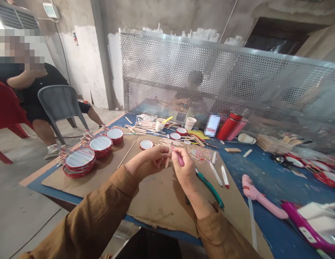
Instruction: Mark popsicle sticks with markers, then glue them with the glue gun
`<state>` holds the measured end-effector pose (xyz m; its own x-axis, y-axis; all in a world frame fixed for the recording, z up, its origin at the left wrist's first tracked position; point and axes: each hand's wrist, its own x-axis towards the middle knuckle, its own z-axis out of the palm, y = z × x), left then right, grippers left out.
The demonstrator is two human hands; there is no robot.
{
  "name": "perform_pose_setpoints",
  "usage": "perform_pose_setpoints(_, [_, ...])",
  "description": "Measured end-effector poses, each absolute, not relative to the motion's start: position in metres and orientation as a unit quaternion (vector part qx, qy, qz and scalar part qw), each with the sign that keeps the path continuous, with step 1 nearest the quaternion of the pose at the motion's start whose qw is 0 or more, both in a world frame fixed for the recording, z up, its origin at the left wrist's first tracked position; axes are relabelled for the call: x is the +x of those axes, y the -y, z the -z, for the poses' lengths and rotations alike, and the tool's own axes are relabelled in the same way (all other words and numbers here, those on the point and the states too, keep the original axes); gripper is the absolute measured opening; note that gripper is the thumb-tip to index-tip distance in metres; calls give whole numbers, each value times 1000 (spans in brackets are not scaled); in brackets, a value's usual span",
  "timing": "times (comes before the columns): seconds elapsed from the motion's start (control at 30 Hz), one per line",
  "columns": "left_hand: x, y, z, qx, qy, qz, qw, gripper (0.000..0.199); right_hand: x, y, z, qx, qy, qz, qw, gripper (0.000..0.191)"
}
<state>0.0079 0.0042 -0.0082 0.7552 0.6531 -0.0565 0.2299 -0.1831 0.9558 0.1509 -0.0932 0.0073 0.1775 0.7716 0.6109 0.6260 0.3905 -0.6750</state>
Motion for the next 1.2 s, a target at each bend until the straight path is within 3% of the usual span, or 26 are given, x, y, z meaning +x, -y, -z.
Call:
perform_pose_setpoints(0.3, [7,-3,5,755,-284,-178,563,21,152,92,-5,-551,639,-68,532,24])
perform_pose_setpoints(0.6, [7,-5,3,764,-298,-162,550,29,151,93,-6,-543,645,-68,533,24])
perform_pose_setpoints(1.2, [9,1,11,735,-276,-210,583,19,153,95,-10,-559,635,-49,531,23])
